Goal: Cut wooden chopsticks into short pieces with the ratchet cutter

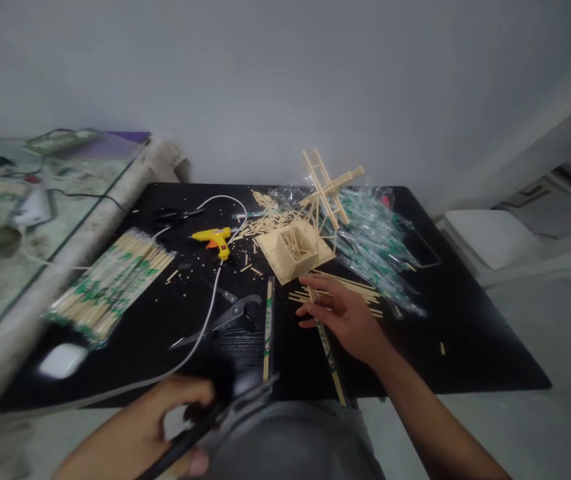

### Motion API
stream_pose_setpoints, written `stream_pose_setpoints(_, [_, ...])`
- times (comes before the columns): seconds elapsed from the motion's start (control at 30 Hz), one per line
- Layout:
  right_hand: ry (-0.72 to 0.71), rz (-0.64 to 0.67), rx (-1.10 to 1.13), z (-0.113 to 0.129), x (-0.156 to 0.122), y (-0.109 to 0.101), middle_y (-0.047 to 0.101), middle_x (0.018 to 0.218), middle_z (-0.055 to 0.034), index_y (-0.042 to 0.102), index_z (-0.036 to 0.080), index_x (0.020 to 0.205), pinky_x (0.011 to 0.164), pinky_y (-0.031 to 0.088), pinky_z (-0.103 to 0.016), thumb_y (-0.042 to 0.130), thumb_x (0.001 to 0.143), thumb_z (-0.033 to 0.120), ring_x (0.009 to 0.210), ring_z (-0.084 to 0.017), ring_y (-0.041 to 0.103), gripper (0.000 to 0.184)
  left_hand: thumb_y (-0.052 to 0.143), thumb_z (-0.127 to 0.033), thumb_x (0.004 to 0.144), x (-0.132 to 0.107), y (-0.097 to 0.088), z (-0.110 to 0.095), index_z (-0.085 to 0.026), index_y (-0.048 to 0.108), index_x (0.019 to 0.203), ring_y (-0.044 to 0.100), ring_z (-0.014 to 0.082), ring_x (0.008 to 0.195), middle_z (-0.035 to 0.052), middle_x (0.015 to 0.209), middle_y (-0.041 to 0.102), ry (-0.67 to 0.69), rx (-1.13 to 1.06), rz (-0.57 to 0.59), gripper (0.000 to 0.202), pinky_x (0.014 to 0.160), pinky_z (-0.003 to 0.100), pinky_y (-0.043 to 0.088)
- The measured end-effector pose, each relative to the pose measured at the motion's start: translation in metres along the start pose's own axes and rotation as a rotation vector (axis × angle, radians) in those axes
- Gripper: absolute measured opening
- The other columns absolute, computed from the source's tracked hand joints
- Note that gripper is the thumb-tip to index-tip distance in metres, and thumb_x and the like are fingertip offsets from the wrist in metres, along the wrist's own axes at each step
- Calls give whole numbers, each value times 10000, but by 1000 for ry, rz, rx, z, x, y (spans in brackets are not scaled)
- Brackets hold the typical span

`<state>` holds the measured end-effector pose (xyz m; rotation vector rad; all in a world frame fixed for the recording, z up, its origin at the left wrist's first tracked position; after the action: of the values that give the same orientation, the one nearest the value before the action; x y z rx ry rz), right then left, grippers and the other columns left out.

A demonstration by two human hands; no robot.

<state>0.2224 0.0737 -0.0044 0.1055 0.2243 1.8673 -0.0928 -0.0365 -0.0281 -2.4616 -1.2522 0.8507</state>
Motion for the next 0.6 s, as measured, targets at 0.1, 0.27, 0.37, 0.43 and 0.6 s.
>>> stream_pose_setpoints(0.1, [-26, -29, -38, 1, 1, -1, 564, 1402, -49, 769, 344, 1193, 742, 718, -338, 813, 874, 307, 864, -169, 789, 324, 726, -521, 839, 42, -9, -41, -190, 732, 974, 701, 230, 929, 64, 986, 763, 46, -155, -86, 358, 843, 293, 553])
stream_pose_setpoints(0.27, [-55, -84, -117, 5, -3, -11, 632, 1313, -69, 789, 316, 1160, 709, 718, -333, 711, 964, 374, 869, -191, 793, 220, 730, -596, 790, 69, -61, -38, -188, 722, 919, 701, 249, 882, 63, 929, 762, -37, -172, -585, 428, 810, 327, 561])
stream_pose_setpoints(0.37, [-52, -105, -124, 4, -6, -16, 640, 1316, -66, 794, 318, 1157, 726, 721, -343, 729, 949, 379, 938, -205, 778, 226, 740, -664, 735, 64, -87, -19, -197, 725, 926, 700, 262, 875, 55, 924, 774, -155, -99, -753, 505, 797, 332, 549])
stream_pose_setpoints(0.43, [-42, -115, -117, 2, -7, -18, 651, 1300, -60, 795, 323, 1159, 761, 720, -357, 758, 928, 369, 930, -195, 773, 239, 719, -690, 742, 59, -95, -11, -203, 730, 942, 701, 271, 908, 55, 952, 781, -202, -76, -782, 526, 812, 336, 540])
stream_pose_setpoints(0.6, [-53, -111, -110, 1, -5, -13, 643, 1344, -53, 794, 338, 1157, 811, 710, -378, 801, 892, 321, 811, -166, 790, 265, 590, -661, 867, 59, -76, -20, -200, 667, 789, 632, 217, 801, 36, 807, 699, -81, -55, -518, 474, 731, 301, 501])
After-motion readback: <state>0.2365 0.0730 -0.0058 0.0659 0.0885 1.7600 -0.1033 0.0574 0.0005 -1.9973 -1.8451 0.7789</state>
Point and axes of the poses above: each hand's wrist, its own x-axis towards the middle knuckle, its own y-axis out of the palm, z = x × y, the point moved 4 cm from there along x, towards the middle knuckle
